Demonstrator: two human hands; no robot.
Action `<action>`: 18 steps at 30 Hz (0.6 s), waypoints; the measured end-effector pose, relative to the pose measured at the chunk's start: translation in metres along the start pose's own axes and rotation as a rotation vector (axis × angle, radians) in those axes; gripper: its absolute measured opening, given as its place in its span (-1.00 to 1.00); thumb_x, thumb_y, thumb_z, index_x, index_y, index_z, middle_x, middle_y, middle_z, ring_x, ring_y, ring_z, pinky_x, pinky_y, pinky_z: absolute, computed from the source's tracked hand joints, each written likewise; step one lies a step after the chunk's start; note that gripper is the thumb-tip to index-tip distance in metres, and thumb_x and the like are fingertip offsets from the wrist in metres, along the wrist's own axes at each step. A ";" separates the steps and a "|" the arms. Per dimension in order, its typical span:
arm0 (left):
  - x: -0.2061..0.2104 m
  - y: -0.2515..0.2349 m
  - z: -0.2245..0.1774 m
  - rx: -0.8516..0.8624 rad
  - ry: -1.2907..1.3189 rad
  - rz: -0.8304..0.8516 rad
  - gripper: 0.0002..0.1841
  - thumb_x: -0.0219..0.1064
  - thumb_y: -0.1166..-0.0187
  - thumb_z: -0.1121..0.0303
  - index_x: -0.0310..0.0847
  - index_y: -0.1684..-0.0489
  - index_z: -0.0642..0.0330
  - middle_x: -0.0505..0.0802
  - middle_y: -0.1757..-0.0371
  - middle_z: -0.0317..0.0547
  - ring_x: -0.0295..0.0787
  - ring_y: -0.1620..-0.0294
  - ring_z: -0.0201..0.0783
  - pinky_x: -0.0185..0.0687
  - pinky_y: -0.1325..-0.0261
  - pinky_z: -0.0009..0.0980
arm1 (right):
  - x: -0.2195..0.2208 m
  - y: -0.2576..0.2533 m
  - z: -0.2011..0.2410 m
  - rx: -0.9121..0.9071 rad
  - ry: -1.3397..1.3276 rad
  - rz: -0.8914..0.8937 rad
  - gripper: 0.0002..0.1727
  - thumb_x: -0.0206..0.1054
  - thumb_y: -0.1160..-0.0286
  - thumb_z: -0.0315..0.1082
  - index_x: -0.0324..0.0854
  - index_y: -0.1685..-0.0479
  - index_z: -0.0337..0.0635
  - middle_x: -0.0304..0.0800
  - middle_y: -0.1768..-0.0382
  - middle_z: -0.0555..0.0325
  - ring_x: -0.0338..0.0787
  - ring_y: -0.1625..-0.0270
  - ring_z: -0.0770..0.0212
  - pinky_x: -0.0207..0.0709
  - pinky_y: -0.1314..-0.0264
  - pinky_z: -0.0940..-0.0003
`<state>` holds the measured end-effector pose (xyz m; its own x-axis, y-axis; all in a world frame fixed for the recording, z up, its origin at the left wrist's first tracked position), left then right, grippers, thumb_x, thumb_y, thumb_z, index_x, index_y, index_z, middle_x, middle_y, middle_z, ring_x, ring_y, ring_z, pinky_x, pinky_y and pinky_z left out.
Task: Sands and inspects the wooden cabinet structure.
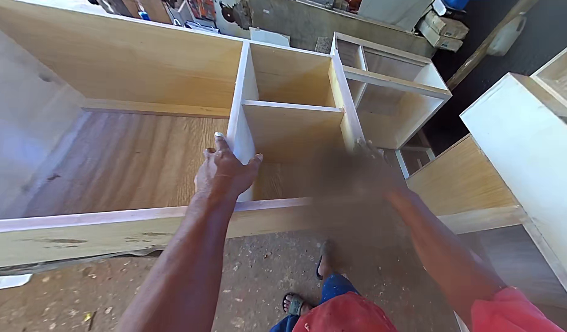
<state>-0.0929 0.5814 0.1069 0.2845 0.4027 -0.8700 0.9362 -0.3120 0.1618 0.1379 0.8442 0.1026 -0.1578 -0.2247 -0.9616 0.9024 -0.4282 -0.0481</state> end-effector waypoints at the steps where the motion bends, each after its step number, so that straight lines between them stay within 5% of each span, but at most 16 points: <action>1: 0.000 0.001 0.000 0.001 -0.008 -0.002 0.08 0.40 -0.49 -0.21 -0.11 -0.88 0.26 0.44 -0.55 0.63 0.57 -0.37 0.58 0.47 -0.24 0.52 | -0.002 0.020 0.004 -0.017 -0.006 0.006 -0.29 -0.36 -0.84 0.14 0.04 -0.91 0.10 -0.11 -0.92 0.36 -0.23 -0.95 0.14 -0.29 -0.90 -0.24; 6: 0.004 0.000 0.001 -0.017 0.006 -0.010 0.12 0.39 -0.48 -0.26 -0.19 -0.91 0.19 0.43 -0.56 0.64 0.60 -0.33 0.59 0.49 -0.23 0.51 | 0.000 0.100 0.010 -0.042 0.001 0.045 -0.30 -0.36 -0.83 0.14 0.19 -0.86 0.12 0.10 -0.87 0.34 -0.13 -0.94 0.14 -0.30 -0.92 -0.21; 14: 0.000 -0.002 -0.005 -0.035 -0.035 -0.019 0.12 0.35 -0.50 -0.27 -0.25 -0.92 0.16 0.42 -0.58 0.60 0.61 -0.34 0.55 0.50 -0.23 0.49 | -0.002 -0.102 -0.023 0.086 -0.070 0.088 -0.27 -0.35 -0.85 0.14 -0.01 -0.92 0.03 -0.16 -0.93 0.25 -0.26 -0.95 0.01 -0.28 -0.85 -0.36; 16: 0.002 -0.002 -0.004 -0.037 -0.045 -0.022 0.12 0.34 -0.50 -0.28 -0.24 -0.91 0.18 0.44 -0.56 0.61 0.60 -0.35 0.56 0.50 -0.22 0.49 | -0.003 -0.098 -0.018 0.086 -0.051 0.078 -0.27 -0.38 -0.85 0.16 -0.03 -0.93 0.09 -0.17 -0.93 0.32 -0.29 -0.95 0.07 -0.35 -0.85 -0.35; 18: 0.001 0.000 -0.003 -0.032 -0.032 -0.035 0.13 0.34 -0.49 -0.29 -0.23 -0.91 0.19 0.44 -0.57 0.60 0.60 -0.36 0.54 0.51 -0.24 0.48 | -0.007 -0.042 -0.001 -0.001 -0.006 0.051 -0.30 -0.35 -0.86 0.12 0.05 -0.91 0.07 -0.07 -0.92 0.26 -0.23 -0.95 0.05 -0.37 -0.86 -0.37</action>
<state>-0.0925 0.5842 0.1077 0.2455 0.3851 -0.8896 0.9517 -0.2701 0.1457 0.1020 0.8646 0.1105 -0.1140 -0.2513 -0.9612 0.9096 -0.4155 0.0008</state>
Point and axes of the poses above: each hand's wrist, its own y-axis away from the middle knuckle, its own x-axis out of the palm, z = x × y, the point moved 8 cm from there along -y, towards the middle knuckle
